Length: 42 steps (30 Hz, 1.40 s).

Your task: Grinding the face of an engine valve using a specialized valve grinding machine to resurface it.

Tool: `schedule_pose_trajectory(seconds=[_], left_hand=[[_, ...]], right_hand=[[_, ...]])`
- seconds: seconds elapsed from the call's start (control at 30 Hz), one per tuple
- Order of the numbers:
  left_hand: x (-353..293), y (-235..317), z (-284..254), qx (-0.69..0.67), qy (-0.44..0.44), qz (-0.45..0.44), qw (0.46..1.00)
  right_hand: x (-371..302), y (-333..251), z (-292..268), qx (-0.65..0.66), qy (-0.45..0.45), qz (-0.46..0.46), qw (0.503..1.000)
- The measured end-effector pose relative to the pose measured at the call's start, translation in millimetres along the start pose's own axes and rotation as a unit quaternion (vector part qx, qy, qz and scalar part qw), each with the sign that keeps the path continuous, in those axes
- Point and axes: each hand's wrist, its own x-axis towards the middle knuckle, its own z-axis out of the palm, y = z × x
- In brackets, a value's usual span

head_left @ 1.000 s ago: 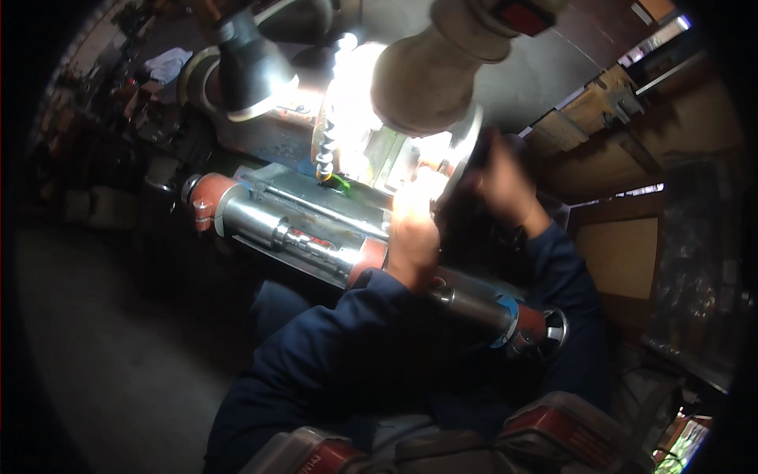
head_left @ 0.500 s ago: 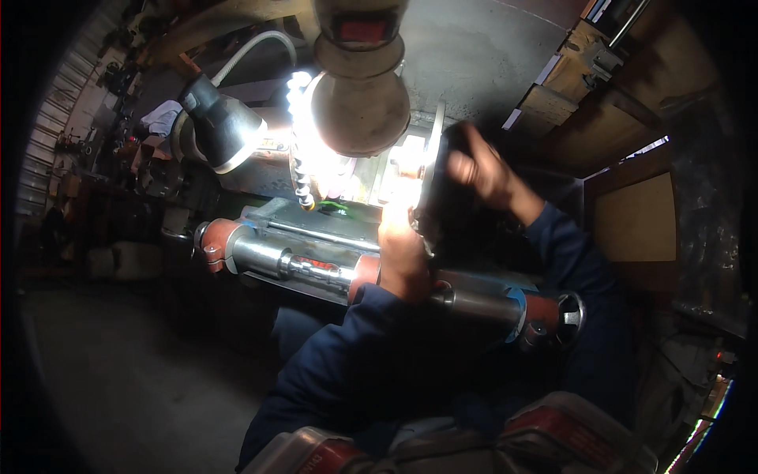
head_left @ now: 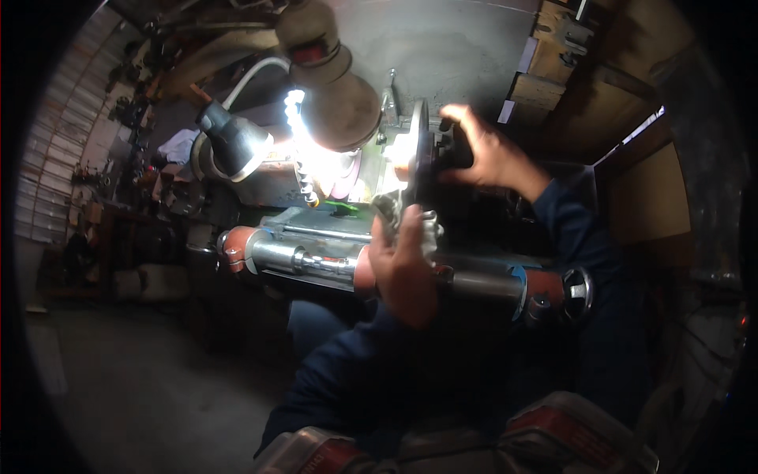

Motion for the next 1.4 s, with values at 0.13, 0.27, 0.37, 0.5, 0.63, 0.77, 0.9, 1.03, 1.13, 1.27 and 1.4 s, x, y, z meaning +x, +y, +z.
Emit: schedule_pose_trajectory(seconds=[0.13,0.27,0.37,0.5,0.63,0.77,0.9,1.03,1.13,1.27,1.4], left_hand=[[-20,40,15,-0.161,-0.111,0.045,0.98],[-5,50,19,-0.252,-0.261,-0.046,0.931],[6,42,15,-0.187,-0.329,-0.06,0.924],[14,31,10,0.15,-0.288,0.129,0.937],[29,26,7,0.002,-0.187,0.08,0.979],[31,24,0,0.089,-0.118,0.156,0.977],[27,22,-5,0.08,-0.065,0.18,0.978],[32,12,-5,0.057,-0.04,0.208,0.976],[38,4,-9,0.062,-0.033,0.2,0.977],[44,0,-12,0.173,0.019,0.225,0.959],[37,3,-4,0.291,-0.028,0.196,0.936]], right_hand=[[-3,-18,-51,0.367,-0.094,0.228,0.897],[-20,-53,-79,0.556,-0.146,0.219,0.789],[-24,-69,-83,0.497,-0.213,0.189,0.82],[-25,-75,-85,0.402,-0.185,0.252,0.861],[-40,-76,-131,0.31,0.183,0.419,0.833],[-75,-100,-229,-0.37,0.571,0.228,0.697],[-88,-133,-311,-0.383,0.821,0.002,0.423],[-30,-65,-267,-0.455,0.541,0.1,0.701],[-29,10,-180,-0.262,0.032,0.353,0.898],[-109,41,-129,-0.206,0.14,0.388,0.887],[-147,5,-148,-0.166,0.312,0.424,0.834]])
